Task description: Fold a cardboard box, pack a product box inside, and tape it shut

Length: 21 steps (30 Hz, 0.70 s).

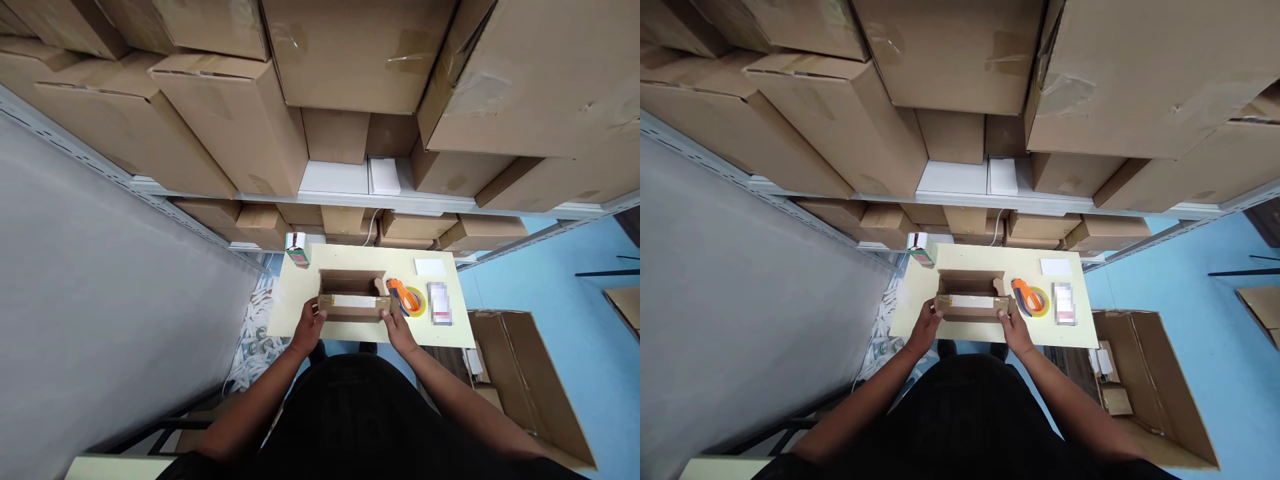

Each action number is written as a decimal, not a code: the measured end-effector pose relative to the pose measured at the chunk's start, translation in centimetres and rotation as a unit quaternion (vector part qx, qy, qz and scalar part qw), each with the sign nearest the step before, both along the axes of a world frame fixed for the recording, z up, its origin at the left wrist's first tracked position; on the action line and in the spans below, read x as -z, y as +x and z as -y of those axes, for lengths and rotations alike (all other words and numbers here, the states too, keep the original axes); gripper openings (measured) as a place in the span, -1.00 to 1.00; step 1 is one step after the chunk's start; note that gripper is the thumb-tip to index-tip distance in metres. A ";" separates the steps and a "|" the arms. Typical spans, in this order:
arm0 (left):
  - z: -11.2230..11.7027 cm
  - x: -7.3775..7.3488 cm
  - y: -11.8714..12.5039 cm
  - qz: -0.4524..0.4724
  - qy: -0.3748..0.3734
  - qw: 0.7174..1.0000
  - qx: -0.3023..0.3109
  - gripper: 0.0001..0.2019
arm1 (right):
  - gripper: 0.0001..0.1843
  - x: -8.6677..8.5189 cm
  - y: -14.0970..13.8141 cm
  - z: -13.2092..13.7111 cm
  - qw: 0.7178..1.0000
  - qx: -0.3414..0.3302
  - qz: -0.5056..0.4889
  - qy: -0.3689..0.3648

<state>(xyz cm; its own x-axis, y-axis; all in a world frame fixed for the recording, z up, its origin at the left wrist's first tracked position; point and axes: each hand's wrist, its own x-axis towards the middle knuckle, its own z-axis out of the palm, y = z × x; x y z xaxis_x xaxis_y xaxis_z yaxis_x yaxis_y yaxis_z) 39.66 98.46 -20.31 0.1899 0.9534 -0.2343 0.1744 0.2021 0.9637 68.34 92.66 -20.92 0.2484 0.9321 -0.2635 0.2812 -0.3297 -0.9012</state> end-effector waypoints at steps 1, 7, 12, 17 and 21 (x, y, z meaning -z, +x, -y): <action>0.4 0.5 0.0 0.008 -0.015 1.000 -0.001 -0.43 | -0.25 0.5 -0.1 0.4 1.000 0.010 -0.021 -0.015; 0.9 2.1 0.5 -0.073 -0.076 0.992 -0.070 -0.47 | -0.28 2.3 -1.3 1.0 0.970 0.137 -0.144 -0.143; -0.6 0.6 0.7 -0.050 -0.159 0.982 -0.085 -0.59 | -0.40 1.4 -1.0 0.2 0.945 0.175 -0.203 -0.186; -0.5 0.3 0.3 0.005 -0.215 0.973 -0.081 -0.73 | -0.61 1.4 -0.8 1.2 0.949 0.142 -0.237 -0.151; 0.0 1.3 -0.7 0.049 -0.173 0.983 -0.032 -0.50 | -0.62 1.7 -1.6 3.0 0.951 0.123 -0.256 -0.123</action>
